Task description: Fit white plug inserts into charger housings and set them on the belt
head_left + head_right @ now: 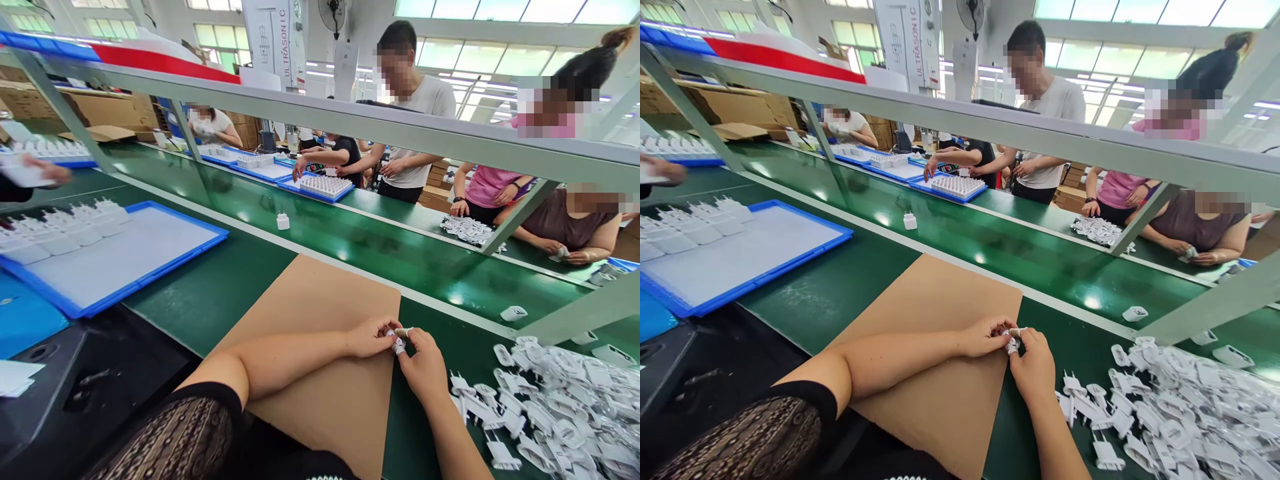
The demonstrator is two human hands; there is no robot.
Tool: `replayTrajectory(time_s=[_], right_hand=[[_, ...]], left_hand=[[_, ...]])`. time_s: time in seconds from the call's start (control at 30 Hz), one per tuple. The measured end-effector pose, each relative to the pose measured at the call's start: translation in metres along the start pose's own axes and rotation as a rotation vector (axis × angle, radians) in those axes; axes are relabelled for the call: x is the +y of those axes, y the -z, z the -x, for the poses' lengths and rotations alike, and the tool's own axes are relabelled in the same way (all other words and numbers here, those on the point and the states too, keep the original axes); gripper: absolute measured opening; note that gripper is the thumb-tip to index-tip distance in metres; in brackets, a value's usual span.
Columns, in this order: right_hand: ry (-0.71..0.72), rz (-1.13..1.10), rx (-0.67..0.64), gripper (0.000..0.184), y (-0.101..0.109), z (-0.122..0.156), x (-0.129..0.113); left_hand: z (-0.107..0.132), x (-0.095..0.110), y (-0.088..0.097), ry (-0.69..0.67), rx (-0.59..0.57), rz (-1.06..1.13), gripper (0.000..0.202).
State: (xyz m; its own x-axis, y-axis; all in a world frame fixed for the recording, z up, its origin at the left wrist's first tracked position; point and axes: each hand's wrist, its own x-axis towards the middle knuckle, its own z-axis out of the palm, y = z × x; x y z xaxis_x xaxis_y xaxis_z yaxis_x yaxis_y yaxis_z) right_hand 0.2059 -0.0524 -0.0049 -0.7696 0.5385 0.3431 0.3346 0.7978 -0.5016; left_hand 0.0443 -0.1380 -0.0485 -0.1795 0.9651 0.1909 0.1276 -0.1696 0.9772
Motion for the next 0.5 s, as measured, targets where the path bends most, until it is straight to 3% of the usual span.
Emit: replayTrajectory(time_s=[0.5], right_hand=[[-0.01,0.016,-0.03,0.03,0.0022,-0.0001,-0.0016]], left_hand=[[-0.0009,-0.0044,-0.0002,0.0,0.0,-0.003,0.029]])
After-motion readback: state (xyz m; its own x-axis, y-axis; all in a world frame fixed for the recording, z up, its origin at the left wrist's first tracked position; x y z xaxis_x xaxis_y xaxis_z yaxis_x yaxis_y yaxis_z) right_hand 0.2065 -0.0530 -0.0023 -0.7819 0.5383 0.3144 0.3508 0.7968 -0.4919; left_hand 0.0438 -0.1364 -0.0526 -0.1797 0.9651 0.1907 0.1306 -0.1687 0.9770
